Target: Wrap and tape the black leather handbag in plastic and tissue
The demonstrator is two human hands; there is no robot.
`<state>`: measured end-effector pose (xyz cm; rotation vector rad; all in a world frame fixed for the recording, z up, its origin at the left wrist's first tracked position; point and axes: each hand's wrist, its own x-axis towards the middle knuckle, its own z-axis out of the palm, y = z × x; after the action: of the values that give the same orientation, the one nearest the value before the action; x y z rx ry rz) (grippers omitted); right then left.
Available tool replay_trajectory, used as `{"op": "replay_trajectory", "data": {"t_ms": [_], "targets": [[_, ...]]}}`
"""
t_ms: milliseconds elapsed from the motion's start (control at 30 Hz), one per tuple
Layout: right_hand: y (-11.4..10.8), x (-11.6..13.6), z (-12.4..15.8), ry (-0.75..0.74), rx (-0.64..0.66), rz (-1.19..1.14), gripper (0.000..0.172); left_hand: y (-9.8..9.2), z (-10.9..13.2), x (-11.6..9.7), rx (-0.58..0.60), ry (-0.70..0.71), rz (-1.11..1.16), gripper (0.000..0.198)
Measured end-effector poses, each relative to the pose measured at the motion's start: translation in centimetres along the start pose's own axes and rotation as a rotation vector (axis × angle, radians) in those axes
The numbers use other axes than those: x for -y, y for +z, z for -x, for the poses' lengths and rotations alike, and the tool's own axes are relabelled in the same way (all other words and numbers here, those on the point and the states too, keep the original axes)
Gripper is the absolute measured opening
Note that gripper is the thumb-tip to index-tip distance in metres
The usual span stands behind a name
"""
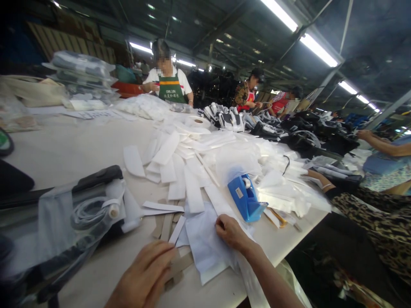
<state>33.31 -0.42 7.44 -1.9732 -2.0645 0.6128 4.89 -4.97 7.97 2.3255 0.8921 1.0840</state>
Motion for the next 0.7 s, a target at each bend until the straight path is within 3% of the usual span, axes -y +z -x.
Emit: {"op": "replay_trajectory", "data": {"t_ms": [33,100,167,300,400,467,600,700], "targets": [[0.1,-0.1,0.0,-0.003,-0.008,-0.013,0.014,1.4,-2.6,-0.9,0.098,-0.128,0.142,0.033],[0.2,-0.3,0.0,-0.004,-0.021,-0.034,0.014,4.3,-7.0,-2.2,0.248,-0.634,0.299,0.024],[0.3,-0.3,0.0,-0.006,-0.029,-0.049,0.013,6.9,-10.1,-2.6,0.270,-0.772,0.272,0.025],[0.1,-0.1,0.3,-0.028,-0.038,-0.067,0.012,10.2,-12.3,-1.3,0.292,-0.875,0.264,0.005],[0.1,-0.3,0.7,-0.049,-0.082,-0.071,0.014,11.0,-12.3,-0.5,0.272,-0.949,0.368,0.021],[0.1,-0.6,0.7,-0.053,-0.128,-0.066,0.017,10.9,-12.1,-0.6,0.246,-0.994,0.508,0.023],[0.3,-1.5,0.5,-0.045,-0.193,-0.050,0.023,9.4,-11.9,-1.9,0.223,-1.004,0.949,0.010],[0.5,-1.9,0.4,-0.058,-0.211,-0.058,0.021,7.4,-11.4,-2.2,0.163,-0.986,1.219,0.022]]}}
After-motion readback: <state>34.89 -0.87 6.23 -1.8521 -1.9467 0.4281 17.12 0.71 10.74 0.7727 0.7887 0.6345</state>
